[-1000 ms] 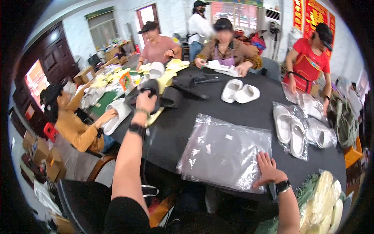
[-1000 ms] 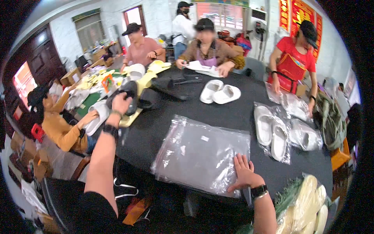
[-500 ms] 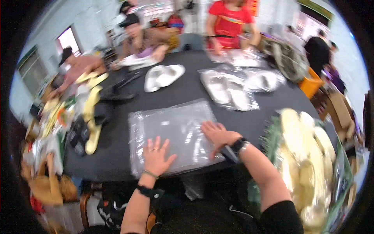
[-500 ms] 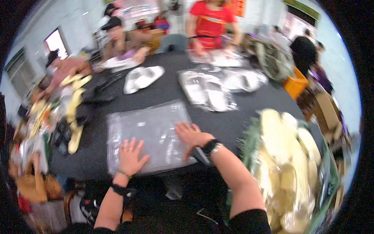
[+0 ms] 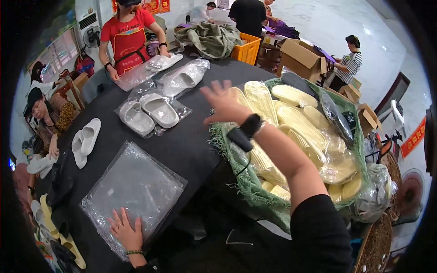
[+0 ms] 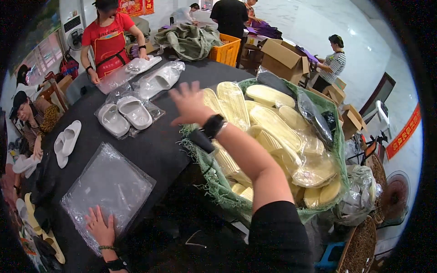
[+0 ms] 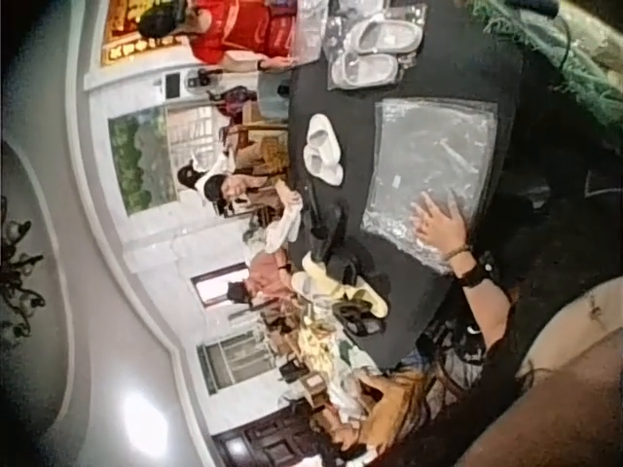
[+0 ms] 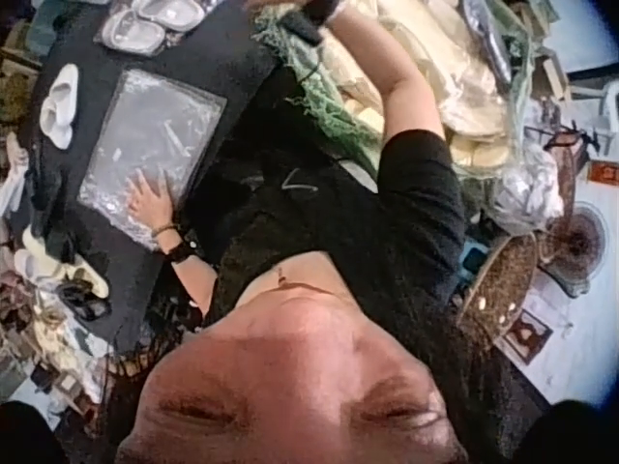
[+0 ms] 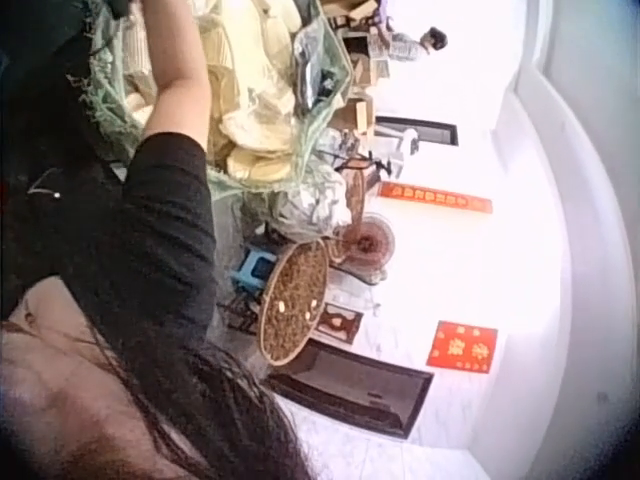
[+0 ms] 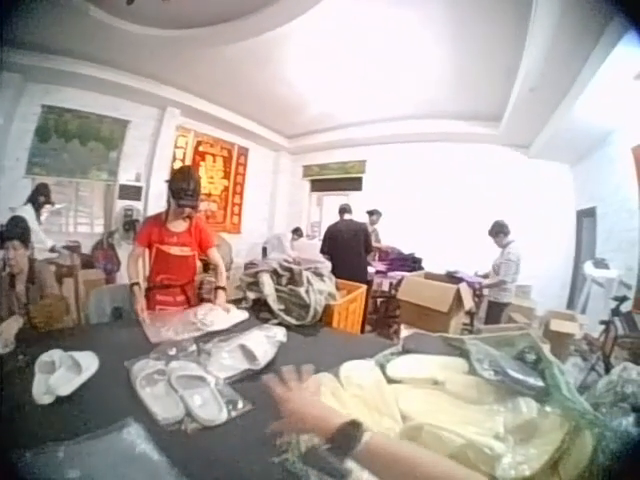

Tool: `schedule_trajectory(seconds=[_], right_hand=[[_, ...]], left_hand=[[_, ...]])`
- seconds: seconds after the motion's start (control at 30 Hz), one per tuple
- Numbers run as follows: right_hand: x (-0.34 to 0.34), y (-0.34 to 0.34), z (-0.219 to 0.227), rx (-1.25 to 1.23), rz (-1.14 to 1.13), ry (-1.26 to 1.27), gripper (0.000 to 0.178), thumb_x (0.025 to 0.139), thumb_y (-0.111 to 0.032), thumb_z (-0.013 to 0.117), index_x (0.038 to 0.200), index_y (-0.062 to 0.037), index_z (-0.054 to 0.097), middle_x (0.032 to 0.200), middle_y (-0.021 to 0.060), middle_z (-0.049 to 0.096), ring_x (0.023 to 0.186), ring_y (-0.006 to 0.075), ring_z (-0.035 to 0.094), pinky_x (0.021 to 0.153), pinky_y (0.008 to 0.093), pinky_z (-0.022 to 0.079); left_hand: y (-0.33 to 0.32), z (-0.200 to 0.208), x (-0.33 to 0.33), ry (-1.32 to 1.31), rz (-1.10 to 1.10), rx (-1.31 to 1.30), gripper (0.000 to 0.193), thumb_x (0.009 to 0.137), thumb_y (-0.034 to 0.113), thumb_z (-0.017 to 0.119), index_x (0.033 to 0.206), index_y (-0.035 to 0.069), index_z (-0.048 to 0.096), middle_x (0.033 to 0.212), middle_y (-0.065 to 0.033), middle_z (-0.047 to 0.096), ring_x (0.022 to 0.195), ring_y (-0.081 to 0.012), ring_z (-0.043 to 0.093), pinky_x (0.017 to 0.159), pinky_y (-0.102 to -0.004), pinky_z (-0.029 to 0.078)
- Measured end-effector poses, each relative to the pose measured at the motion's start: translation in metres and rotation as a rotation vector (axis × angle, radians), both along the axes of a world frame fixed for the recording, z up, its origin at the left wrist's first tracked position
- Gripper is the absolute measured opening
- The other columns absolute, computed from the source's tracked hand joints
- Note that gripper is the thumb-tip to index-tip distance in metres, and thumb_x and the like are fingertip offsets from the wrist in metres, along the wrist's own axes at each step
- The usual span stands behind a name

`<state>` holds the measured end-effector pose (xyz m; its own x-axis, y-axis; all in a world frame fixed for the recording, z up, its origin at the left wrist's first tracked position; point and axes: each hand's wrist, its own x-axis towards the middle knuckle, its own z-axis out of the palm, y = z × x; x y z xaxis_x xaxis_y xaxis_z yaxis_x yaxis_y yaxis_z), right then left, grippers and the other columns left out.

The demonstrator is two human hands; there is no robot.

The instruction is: The recorder and several other workers are sorting and packaging various colors of sandals into individual plastic bags at a shared table.

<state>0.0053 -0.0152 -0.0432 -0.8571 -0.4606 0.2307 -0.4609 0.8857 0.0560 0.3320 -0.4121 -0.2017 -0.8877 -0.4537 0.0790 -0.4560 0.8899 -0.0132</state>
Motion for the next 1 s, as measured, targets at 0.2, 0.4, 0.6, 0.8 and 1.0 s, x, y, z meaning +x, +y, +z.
schedule_trajectory(seconds=[0.2,0.4,0.6,0.8,1.0], right_hand=[[-0.064,0.158,-0.046,-0.333,-0.717,-0.001,0.139,0.059,-0.07,0.082,0.156,-0.0069,0.004,0.155,0.0312,0.022,0.142,0.0474,0.027,0.113,0.0591,0.025],[-0.084,0.197,-0.067,-0.604,-0.637,-0.217,0.124,0.053,-0.054,0.092,0.14,0.0126,0.036,0.125,0.0292,0.058,0.114,0.0332,0.061,0.095,0.0325,0.049],[-0.053,0.136,0.03,-0.72,-0.313,-0.333,0.041,0.077,-0.036,0.081,0.092,-0.0008,0.069,0.074,0.001,0.063,0.063,0.0109,0.057,0.058,0.0296,0.047],[-0.007,0.022,0.115,-0.664,0.281,-0.153,0.045,0.079,-0.022,0.081,0.114,0.0016,0.063,0.097,0.0057,0.063,0.087,0.015,0.059,0.078,0.0296,0.049],[0.041,-0.126,0.134,-0.522,1.004,-0.031,0.052,0.074,-0.007,0.081,0.123,-0.005,0.063,0.107,0.0088,0.053,0.103,0.0249,0.055,0.092,0.0347,0.045]], left_hand=[[0.003,0.008,0.001,0.035,-0.009,0.037,0.073,0.09,0.054,0.057,0.151,0.019,0.038,0.16,-0.0151,0.025,0.145,-0.0464,0.018,0.116,-0.0597,0.014],[0.004,0.012,0.005,0.074,-0.01,0.088,0.075,0.087,0.053,0.059,0.15,0.017,0.04,0.159,-0.017,0.026,0.144,-0.0474,0.019,0.115,-0.062,0.013],[0.004,0.009,0.003,0.107,-0.02,0.11,0.076,0.086,0.055,0.06,0.149,0.016,0.041,0.158,-0.0185,0.027,0.144,-0.0474,0.019,0.116,-0.062,0.012],[0.006,0.013,0.003,0.155,-0.028,0.134,0.074,0.086,0.055,0.062,0.146,0.017,0.044,0.157,-0.0194,0.03,0.144,-0.0467,0.02,0.116,-0.0616,0.012],[0.002,0.007,0.007,0.24,-0.05,0.06,0.074,0.084,0.062,0.06,0.143,0.02,0.048,0.152,-0.0194,0.038,0.141,-0.047,0.026,0.114,-0.065,0.014]])
